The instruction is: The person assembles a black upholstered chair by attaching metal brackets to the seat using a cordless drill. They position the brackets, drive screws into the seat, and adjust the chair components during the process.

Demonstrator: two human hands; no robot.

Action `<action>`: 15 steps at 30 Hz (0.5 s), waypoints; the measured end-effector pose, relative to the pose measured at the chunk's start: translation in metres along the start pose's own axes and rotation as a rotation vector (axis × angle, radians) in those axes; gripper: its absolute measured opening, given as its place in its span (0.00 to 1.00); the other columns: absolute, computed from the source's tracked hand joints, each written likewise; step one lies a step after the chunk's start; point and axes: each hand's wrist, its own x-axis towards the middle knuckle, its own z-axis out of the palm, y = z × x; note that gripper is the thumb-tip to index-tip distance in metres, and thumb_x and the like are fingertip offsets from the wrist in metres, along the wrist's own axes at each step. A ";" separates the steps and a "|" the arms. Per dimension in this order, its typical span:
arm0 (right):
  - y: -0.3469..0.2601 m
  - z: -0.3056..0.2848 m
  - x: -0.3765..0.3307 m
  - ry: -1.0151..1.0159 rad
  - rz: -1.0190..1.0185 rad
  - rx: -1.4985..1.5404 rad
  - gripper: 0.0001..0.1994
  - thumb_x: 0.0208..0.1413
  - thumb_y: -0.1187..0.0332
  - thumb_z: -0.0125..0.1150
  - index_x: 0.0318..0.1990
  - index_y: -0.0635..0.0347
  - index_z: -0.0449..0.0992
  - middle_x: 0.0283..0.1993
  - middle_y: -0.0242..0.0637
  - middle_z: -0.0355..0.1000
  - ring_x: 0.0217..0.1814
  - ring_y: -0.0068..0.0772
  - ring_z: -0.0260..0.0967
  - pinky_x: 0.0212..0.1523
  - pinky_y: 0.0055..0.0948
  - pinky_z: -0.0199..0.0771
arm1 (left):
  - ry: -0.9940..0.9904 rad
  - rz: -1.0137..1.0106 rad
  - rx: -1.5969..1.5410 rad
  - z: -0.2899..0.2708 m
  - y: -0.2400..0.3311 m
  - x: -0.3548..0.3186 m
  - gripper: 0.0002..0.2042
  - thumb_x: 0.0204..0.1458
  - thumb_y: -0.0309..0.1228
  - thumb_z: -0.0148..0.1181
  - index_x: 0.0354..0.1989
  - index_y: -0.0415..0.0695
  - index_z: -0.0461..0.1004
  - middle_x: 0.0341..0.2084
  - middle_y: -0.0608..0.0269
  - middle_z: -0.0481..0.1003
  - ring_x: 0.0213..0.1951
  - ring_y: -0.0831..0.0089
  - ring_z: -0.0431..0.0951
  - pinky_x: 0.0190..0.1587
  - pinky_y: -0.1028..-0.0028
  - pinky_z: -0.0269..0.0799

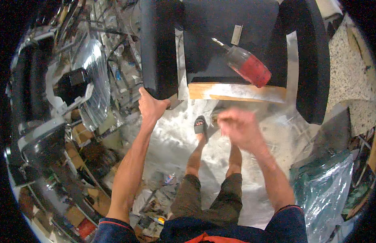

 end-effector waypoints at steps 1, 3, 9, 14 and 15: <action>-0.028 -0.010 0.021 0.015 -0.094 -0.040 0.04 0.58 0.80 0.63 0.40 0.66 0.79 0.31 0.33 0.77 0.29 0.20 0.75 0.32 0.24 0.77 | -0.012 -0.001 -0.005 0.000 0.000 0.000 0.42 0.31 0.37 0.79 0.52 0.34 0.58 0.41 0.35 0.77 0.45 0.39 0.81 0.52 0.51 0.76; -0.071 -0.024 0.069 0.074 -0.251 -0.218 0.06 0.59 0.80 0.61 0.43 0.66 0.80 0.35 0.31 0.78 0.32 0.19 0.76 0.32 0.21 0.75 | -0.016 -0.002 -0.053 0.001 -0.001 -0.001 0.42 0.32 0.41 0.80 0.51 0.35 0.58 0.43 0.33 0.77 0.47 0.38 0.80 0.52 0.51 0.75; -0.085 -0.027 0.192 0.241 -0.563 -0.792 0.05 0.55 0.73 0.70 0.37 0.65 0.83 0.33 0.37 0.79 0.32 0.28 0.76 0.37 0.28 0.76 | 0.020 0.015 -0.093 0.002 -0.001 -0.001 0.45 0.33 0.47 0.83 0.51 0.35 0.59 0.44 0.35 0.77 0.48 0.38 0.80 0.52 0.51 0.75; -0.054 -0.027 0.222 0.248 -0.429 -1.022 0.06 0.53 0.71 0.70 0.36 0.64 0.84 0.35 0.43 0.80 0.34 0.43 0.79 0.38 0.35 0.77 | 0.021 0.017 -0.063 0.003 -0.003 -0.001 0.44 0.34 0.48 0.83 0.51 0.34 0.59 0.44 0.37 0.76 0.47 0.40 0.80 0.51 0.50 0.77; -0.050 -0.027 0.224 0.269 -0.517 -1.027 0.06 0.52 0.71 0.70 0.35 0.64 0.83 0.34 0.43 0.80 0.35 0.44 0.79 0.38 0.36 0.78 | 0.026 0.035 -0.067 0.004 -0.004 -0.001 0.43 0.36 0.47 0.82 0.50 0.34 0.59 0.45 0.37 0.75 0.47 0.40 0.80 0.50 0.50 0.77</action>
